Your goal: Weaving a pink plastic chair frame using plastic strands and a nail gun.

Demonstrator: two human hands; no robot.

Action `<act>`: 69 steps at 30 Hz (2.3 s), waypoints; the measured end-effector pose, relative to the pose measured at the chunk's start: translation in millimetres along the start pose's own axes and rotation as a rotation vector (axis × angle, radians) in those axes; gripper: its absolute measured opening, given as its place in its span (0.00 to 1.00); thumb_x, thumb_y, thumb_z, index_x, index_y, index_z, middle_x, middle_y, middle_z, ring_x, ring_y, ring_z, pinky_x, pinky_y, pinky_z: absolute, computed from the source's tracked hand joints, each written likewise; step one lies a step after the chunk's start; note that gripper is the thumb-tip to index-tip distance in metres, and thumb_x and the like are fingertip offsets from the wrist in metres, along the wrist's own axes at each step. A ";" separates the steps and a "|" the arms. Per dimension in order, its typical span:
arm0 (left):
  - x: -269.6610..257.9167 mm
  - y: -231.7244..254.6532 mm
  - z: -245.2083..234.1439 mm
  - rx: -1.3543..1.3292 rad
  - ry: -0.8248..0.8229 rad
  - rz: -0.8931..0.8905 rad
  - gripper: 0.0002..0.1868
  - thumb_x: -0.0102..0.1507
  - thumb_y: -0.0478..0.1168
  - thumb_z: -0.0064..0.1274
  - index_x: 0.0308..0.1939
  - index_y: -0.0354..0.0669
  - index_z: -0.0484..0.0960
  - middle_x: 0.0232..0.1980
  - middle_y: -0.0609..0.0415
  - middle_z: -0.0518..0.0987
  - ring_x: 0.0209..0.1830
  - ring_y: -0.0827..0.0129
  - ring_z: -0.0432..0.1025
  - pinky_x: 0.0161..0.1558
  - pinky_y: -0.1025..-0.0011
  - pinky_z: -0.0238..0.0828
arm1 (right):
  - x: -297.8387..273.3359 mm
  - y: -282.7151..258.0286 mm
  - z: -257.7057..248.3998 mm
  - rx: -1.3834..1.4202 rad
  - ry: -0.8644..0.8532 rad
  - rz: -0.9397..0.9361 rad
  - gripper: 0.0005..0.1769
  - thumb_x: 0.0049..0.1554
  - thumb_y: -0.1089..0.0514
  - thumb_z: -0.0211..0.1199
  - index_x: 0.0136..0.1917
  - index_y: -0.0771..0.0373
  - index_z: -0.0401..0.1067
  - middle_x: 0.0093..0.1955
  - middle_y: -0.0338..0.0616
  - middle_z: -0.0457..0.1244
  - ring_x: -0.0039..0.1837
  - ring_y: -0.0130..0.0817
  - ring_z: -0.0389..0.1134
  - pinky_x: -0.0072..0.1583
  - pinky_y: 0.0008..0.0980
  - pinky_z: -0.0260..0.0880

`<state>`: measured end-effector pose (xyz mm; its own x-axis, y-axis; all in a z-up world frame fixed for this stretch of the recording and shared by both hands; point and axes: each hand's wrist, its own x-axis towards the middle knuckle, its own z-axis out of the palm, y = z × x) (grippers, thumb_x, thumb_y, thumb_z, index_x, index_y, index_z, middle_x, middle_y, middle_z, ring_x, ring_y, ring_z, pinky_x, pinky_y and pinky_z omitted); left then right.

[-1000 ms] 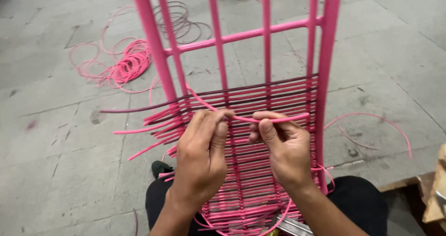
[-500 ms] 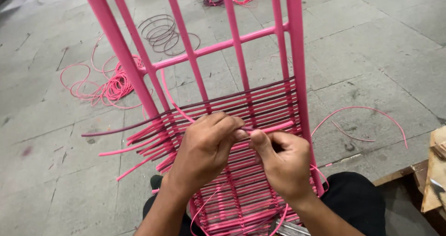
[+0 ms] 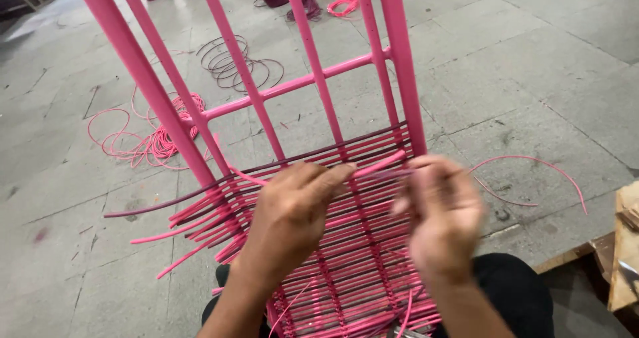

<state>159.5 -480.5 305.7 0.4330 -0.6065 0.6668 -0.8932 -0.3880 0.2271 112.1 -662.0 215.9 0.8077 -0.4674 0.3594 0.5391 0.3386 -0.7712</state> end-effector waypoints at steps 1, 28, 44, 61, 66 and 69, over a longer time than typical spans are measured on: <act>1.1 -2.3 -2.5 0.016 0.021 -0.025 0.14 0.63 0.30 0.57 0.53 0.39 0.85 0.39 0.49 0.81 0.38 0.58 0.77 0.40 0.61 0.74 | 8.5 -5.5 -6.8 0.081 0.020 -0.008 0.10 0.67 0.59 0.61 0.58 0.68 0.75 0.41 0.43 0.67 0.39 0.26 0.67 0.41 0.27 0.71; 28.1 20.4 15.8 -0.138 -0.020 -0.176 0.12 0.64 0.33 0.56 0.50 0.33 0.83 0.43 0.43 0.83 0.40 0.51 0.80 0.40 0.59 0.75 | 27.2 15.7 3.4 0.231 -0.060 0.134 0.11 0.66 0.63 0.58 0.59 0.72 0.73 0.46 0.47 0.68 0.45 0.29 0.71 0.48 0.31 0.75; 42.6 7.7 50.8 -0.108 0.051 -0.164 0.09 0.66 0.31 0.49 0.48 0.33 0.82 0.39 0.45 0.83 0.38 0.53 0.80 0.39 0.58 0.77 | 42.7 28.9 -4.4 0.172 0.130 0.090 0.13 0.63 0.66 0.60 0.60 0.72 0.72 0.48 0.49 0.69 0.47 0.32 0.71 0.53 0.32 0.77; 72.0 -4.3 72.7 0.241 -0.041 -0.233 0.07 0.64 0.36 0.55 0.40 0.38 0.87 0.40 0.46 0.81 0.33 0.54 0.79 0.36 0.56 0.75 | 54.1 26.9 -40.2 0.193 0.181 0.145 0.07 0.63 0.68 0.58 0.56 0.69 0.73 0.44 0.44 0.68 0.41 0.25 0.67 0.45 0.25 0.71; 76.8 -2.0 77.0 0.295 -0.061 -0.272 0.09 0.64 0.40 0.56 0.35 0.40 0.87 0.38 0.50 0.81 0.34 0.55 0.78 0.35 0.55 0.74 | 56.2 26.8 -41.8 0.189 0.192 0.142 0.07 0.63 0.69 0.58 0.55 0.69 0.73 0.43 0.44 0.68 0.41 0.25 0.67 0.45 0.25 0.71; 73.1 -1.5 82.3 0.355 -0.068 -0.279 0.08 0.62 0.41 0.58 0.34 0.41 0.87 0.38 0.51 0.81 0.36 0.59 0.77 0.33 0.58 0.74 | 55.1 26.0 -40.9 0.143 0.204 0.106 0.08 0.63 0.68 0.59 0.56 0.69 0.73 0.44 0.45 0.69 0.43 0.26 0.68 0.46 0.25 0.71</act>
<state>202.5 -581.3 295.6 0.6687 -0.4849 0.5636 -0.6497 -0.7497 0.1258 160.9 -712.3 194.1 0.8043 -0.5734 0.1559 0.4942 0.4998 -0.7113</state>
